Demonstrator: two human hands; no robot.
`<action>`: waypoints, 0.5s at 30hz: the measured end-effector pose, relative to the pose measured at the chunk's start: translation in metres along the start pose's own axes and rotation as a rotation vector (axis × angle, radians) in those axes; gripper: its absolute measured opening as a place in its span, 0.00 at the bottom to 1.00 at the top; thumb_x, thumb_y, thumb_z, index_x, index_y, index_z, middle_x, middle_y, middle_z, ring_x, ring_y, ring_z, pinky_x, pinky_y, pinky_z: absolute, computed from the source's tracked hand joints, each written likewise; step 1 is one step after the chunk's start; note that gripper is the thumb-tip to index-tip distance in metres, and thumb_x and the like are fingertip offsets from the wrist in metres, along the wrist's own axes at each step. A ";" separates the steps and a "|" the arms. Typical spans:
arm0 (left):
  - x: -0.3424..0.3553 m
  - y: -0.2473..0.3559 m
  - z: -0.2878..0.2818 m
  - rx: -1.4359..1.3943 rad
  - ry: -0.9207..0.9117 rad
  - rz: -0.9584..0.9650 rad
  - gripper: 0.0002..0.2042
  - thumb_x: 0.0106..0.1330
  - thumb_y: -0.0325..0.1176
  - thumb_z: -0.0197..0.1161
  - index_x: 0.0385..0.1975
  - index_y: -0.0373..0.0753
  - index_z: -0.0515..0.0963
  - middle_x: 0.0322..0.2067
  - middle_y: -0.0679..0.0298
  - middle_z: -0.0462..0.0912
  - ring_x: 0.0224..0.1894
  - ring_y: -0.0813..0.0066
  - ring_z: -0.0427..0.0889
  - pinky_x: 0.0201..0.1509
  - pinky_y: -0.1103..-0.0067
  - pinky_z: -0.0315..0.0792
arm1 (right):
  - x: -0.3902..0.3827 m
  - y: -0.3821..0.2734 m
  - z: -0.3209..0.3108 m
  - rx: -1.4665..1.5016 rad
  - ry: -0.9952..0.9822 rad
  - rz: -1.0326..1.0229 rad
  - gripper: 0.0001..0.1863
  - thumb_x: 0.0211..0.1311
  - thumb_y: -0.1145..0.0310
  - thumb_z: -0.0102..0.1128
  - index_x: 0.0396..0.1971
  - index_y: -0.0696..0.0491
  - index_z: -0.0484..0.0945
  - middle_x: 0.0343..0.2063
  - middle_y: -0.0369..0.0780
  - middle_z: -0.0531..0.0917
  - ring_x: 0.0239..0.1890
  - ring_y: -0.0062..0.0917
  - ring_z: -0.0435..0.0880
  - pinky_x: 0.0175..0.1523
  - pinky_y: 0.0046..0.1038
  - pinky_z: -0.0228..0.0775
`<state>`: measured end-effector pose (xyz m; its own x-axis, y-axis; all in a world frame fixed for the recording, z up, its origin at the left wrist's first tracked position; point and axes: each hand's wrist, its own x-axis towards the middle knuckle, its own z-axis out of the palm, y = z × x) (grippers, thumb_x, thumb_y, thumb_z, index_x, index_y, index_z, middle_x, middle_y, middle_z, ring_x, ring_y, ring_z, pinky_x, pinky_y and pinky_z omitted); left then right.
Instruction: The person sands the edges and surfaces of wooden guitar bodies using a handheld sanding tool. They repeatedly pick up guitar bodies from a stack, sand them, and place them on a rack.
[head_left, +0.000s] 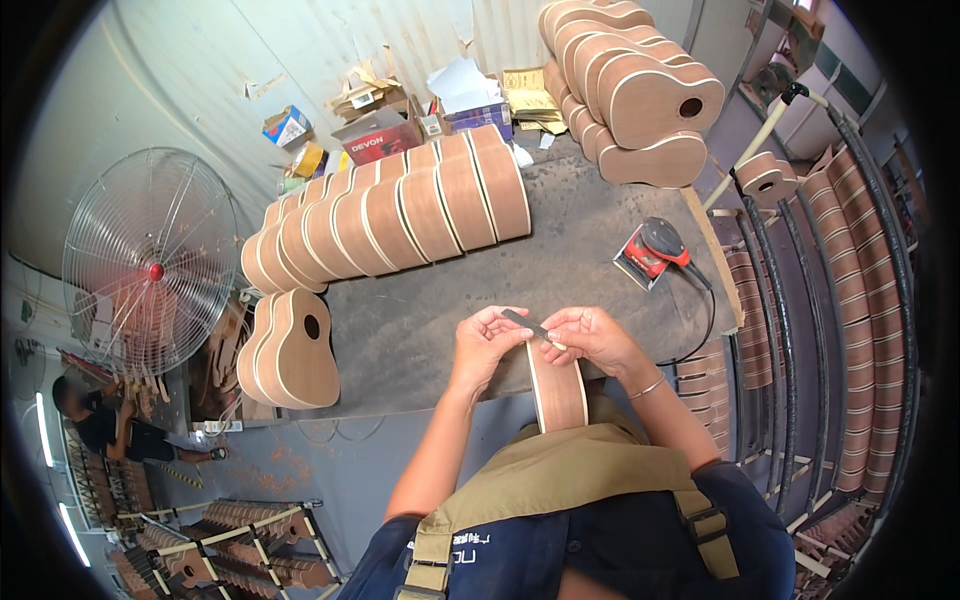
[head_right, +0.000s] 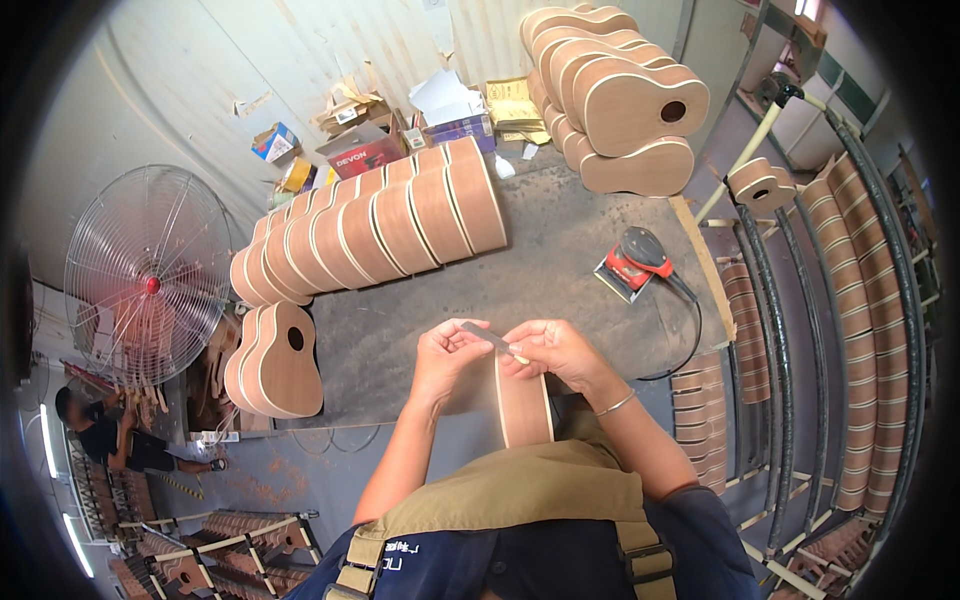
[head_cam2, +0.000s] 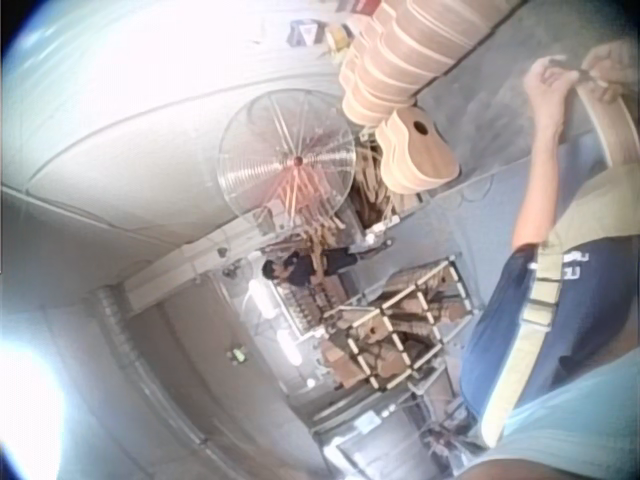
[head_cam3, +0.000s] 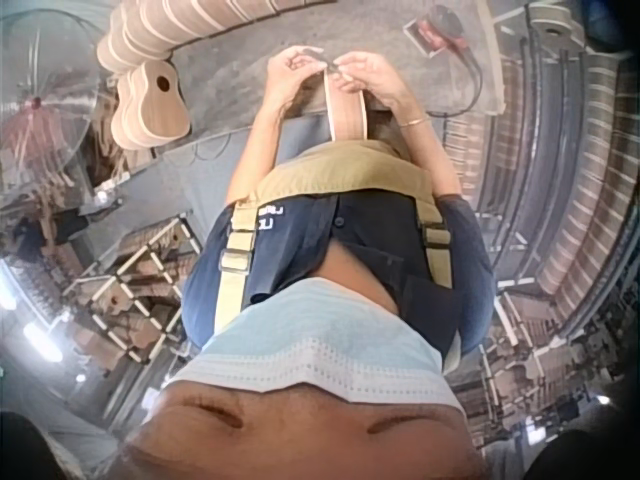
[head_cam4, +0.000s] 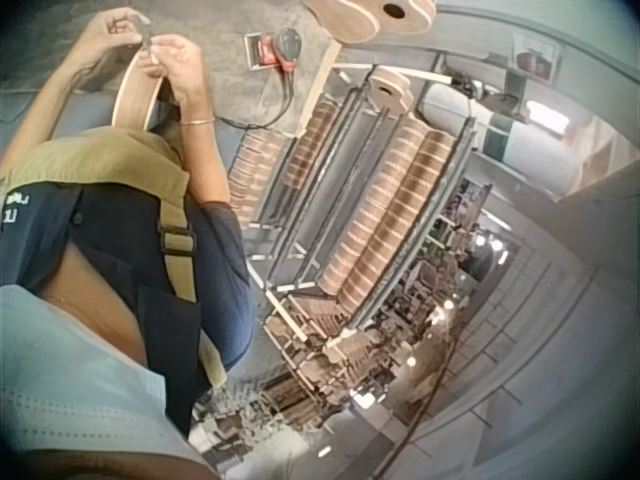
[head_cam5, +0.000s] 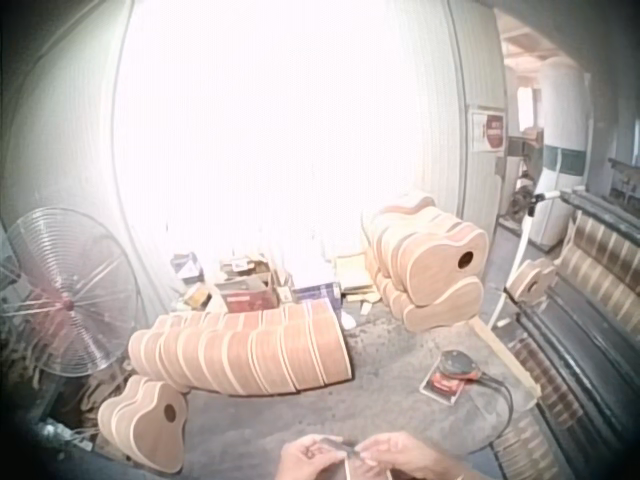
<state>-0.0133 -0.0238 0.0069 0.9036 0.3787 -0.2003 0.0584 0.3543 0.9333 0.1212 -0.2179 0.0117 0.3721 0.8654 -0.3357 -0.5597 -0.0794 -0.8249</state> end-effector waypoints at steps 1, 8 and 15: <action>0.000 0.000 -0.001 -0.001 -0.005 0.002 0.16 0.64 0.18 0.74 0.51 0.29 0.83 0.37 0.63 0.90 0.39 0.80 0.88 0.49 0.82 0.82 | 0.000 0.000 0.001 -0.006 0.002 -0.006 0.14 0.74 0.70 0.67 0.51 0.63 0.81 0.39 0.47 0.90 0.39 0.28 0.92 0.44 0.27 0.88; -0.001 -0.002 -0.005 -0.011 -0.006 0.020 0.14 0.64 0.20 0.74 0.49 0.31 0.84 0.37 0.63 0.90 0.40 0.80 0.89 0.49 0.82 0.82 | 0.001 -0.002 0.010 -0.168 0.046 -0.068 0.14 0.74 0.68 0.65 0.51 0.63 0.82 0.40 0.46 0.91 0.40 0.26 0.92 0.44 0.27 0.88; 0.012 -0.011 -0.020 0.064 -0.017 -0.078 0.08 0.68 0.21 0.72 0.44 0.30 0.84 0.36 0.59 0.90 0.37 0.77 0.90 0.45 0.81 0.84 | 0.018 0.006 -0.001 -0.658 0.213 -0.263 0.08 0.68 0.73 0.67 0.40 0.63 0.86 0.35 0.44 0.92 0.37 0.23 0.92 0.41 0.27 0.84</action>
<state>-0.0119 -0.0064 -0.0118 0.9023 0.3373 -0.2685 0.1552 0.3270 0.9322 0.1254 -0.2030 0.0000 0.6059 0.7872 -0.1150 0.1026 -0.2206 -0.9700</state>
